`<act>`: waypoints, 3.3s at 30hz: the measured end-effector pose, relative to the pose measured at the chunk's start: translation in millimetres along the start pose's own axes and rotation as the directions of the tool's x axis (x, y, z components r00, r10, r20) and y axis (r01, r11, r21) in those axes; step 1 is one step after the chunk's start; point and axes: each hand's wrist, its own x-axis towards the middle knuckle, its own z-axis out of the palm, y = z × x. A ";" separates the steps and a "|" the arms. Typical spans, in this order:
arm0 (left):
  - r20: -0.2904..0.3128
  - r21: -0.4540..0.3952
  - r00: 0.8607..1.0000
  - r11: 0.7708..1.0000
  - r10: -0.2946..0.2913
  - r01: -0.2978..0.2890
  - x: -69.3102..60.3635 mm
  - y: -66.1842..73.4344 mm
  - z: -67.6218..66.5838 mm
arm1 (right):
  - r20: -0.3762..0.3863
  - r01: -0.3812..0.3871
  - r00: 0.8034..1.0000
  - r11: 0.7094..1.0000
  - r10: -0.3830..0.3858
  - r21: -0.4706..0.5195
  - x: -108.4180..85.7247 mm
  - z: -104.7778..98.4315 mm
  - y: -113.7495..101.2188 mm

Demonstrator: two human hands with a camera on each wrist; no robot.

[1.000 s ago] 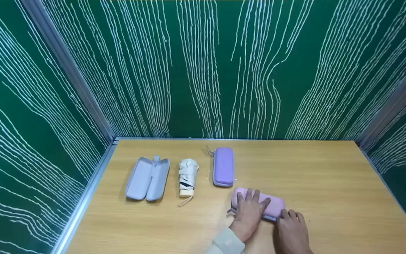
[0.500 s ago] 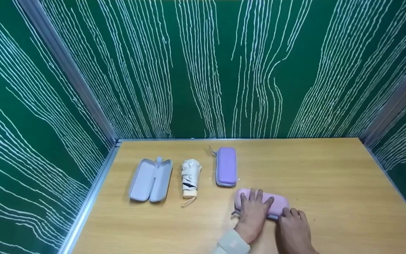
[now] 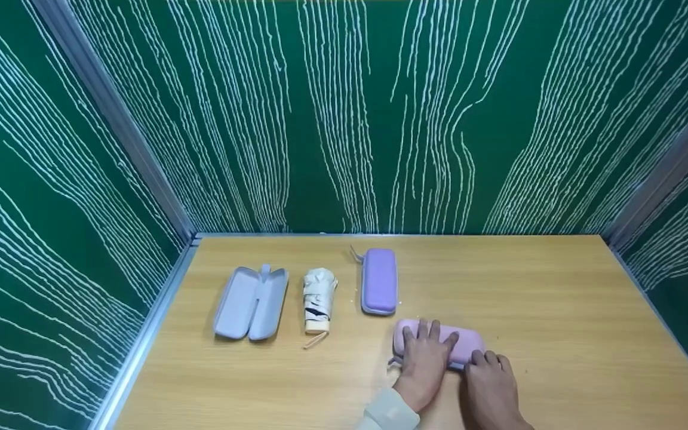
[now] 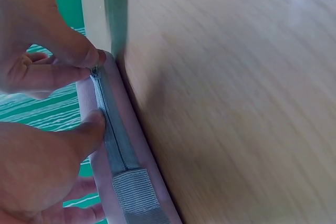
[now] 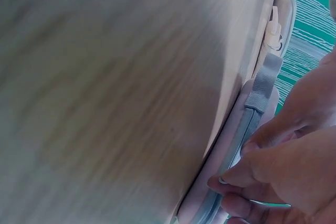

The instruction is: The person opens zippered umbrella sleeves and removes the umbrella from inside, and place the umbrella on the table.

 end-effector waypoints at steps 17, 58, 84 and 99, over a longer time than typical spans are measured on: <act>0.024 0.018 0.998 0.998 0.056 -0.056 1.7 -10.7 -1.6 | 0.082 -0.062 0.995 0.998 0.060 0.020 5.5 -1.1 -9.9; 0.025 0.020 1.000 1.000 0.004 -0.005 -1.6 -6.6 2.5 | 0.044 -0.006 0.999 0.999 0.007 -0.036 11.5 4.2 -19.6; 0.235 -0.050 0.971 0.998 0.054 -0.043 0.2 -7.1 -4.5 | 0.090 -0.007 0.996 0.999 0.011 -0.045 4.8 0.2 -30.3; 0.224 -0.090 0.973 0.995 0.055 -0.036 1.6 -12.9 -11.5 | 0.078 -0.008 0.997 0.999 0.010 -0.034 10.8 0.5 -32.6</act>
